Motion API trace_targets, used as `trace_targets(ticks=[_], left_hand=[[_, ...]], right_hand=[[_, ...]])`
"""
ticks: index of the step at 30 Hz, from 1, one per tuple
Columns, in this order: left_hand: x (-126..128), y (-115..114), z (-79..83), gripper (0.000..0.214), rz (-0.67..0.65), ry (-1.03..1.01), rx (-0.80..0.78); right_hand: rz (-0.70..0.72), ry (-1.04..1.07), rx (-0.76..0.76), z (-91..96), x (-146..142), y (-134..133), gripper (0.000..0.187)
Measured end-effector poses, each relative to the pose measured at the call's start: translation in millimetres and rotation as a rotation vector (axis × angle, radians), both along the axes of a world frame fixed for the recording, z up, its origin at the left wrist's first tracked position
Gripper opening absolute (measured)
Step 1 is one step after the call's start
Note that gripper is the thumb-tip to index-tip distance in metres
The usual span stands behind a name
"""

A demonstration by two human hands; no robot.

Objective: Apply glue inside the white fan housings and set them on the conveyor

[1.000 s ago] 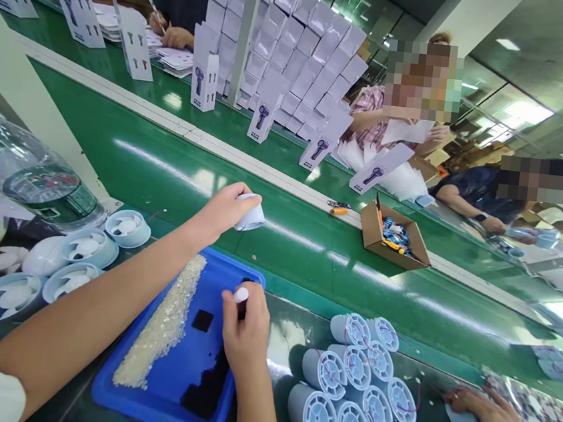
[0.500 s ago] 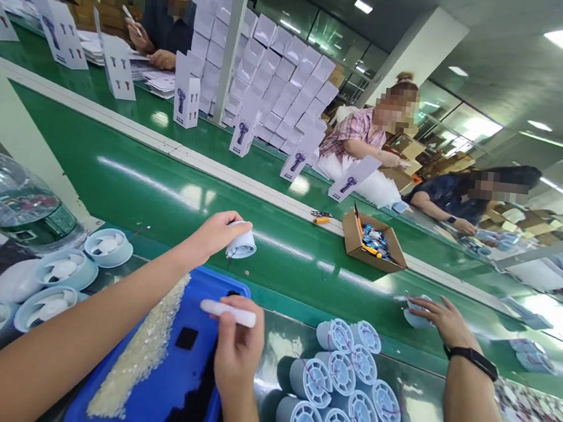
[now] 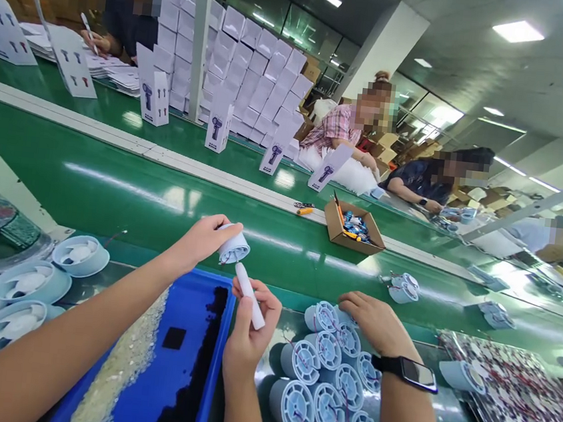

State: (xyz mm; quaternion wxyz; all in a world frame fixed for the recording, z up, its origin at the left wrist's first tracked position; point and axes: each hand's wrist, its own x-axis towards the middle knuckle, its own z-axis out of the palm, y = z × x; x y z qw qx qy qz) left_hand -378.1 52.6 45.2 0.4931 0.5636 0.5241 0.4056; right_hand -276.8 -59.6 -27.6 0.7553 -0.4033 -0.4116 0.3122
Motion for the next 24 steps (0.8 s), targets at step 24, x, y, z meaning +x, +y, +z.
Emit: trace_targets(ticks=[24], left_hand=[[32.2, -51.7, 16.5, 0.038, 0.226, 0.277, 0.739]], right_hand=[[0.164, -0.399, -0.249, -12.7, -10.4, -14.2, 0.028]])
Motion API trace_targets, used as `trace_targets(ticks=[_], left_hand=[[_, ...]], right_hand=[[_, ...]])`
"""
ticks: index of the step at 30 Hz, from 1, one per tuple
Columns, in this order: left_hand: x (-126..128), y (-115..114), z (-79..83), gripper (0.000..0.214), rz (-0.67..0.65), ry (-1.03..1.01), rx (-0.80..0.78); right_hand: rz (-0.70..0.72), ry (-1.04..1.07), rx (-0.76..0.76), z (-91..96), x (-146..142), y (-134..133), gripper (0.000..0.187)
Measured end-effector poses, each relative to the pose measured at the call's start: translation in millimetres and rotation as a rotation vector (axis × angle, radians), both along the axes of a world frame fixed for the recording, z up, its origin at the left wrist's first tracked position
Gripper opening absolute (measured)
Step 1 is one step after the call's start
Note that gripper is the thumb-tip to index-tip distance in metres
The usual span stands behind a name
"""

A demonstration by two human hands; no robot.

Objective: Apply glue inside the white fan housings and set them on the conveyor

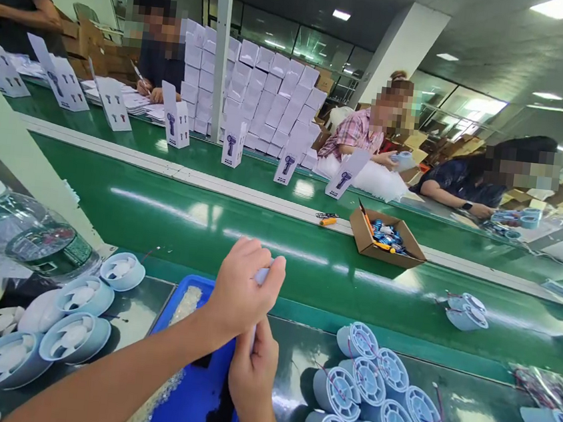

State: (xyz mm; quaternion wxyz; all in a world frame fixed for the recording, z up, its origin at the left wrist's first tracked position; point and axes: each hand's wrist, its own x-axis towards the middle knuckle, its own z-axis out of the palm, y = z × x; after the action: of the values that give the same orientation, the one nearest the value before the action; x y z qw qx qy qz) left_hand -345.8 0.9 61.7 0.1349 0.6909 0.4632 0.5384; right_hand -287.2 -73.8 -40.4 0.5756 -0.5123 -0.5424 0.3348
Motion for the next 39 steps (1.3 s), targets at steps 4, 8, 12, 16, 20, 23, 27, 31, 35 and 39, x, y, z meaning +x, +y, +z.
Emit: trace_targets(ticks=[4, 8, 12, 16, 20, 23, 27, 31, 35, 39], left_hand=[[-1.9, -5.4, 9.5, 0.043, -0.138, -0.221, -0.043], [-5.5, -8.2, 14.9, 0.043, -0.232, -0.364, -0.080], [-7.3, -10.0, 15.2, 0.041, -0.277, -0.393, -0.113], [-13.1, -4.7, 13.6, 0.024, -0.369, -0.224, -0.135], [-31.0, 11.4, 13.4, 0.031, -0.436, 0.016, -0.399], [-52.5, 28.7, 13.2, 0.044, -0.186, 0.143, -0.479], [-75.0, 48.8, 2.9, 0.056, 0.040, 0.402, -0.526], [-77.5, 59.1, -22.9, 0.040, 0.171, 0.691, -0.639], [-76.6, 59.0, -31.3, 0.047, 0.162, 0.717, -0.729], [-91.1, 45.1, -1.7, 0.048, 0.156, 0.702, -0.660]], right_hand=[[-0.068, 0.053, 0.033, -4.5, -2.1, -2.6, 0.029], [-0.087, 0.071, 0.050, -5.9, -0.3, -5.1, 0.030], [-0.058, 0.114, 0.043, 5.5, -0.5, -6.6, 0.033], [-0.077, 0.185, -0.009, 23.2, -0.3, -3.3, 0.029], [-0.084, -0.008, -0.074, 33.4, 7.1, 2.5, 0.031], [-0.044, -0.134, -0.196, 34.0, 11.1, 5.9, 0.039], [-0.099, -0.065, -0.267, 30.0, 8.2, 7.2, 0.039], [-0.135, 0.011, -0.181, 28.5, 1.8, 4.6, 0.019], [-0.143, 0.047, -0.052, 26.1, -4.4, 1.3, 0.021], [0.070, 0.097, -0.036, 16.9, -12.7, -0.1, 0.020]])
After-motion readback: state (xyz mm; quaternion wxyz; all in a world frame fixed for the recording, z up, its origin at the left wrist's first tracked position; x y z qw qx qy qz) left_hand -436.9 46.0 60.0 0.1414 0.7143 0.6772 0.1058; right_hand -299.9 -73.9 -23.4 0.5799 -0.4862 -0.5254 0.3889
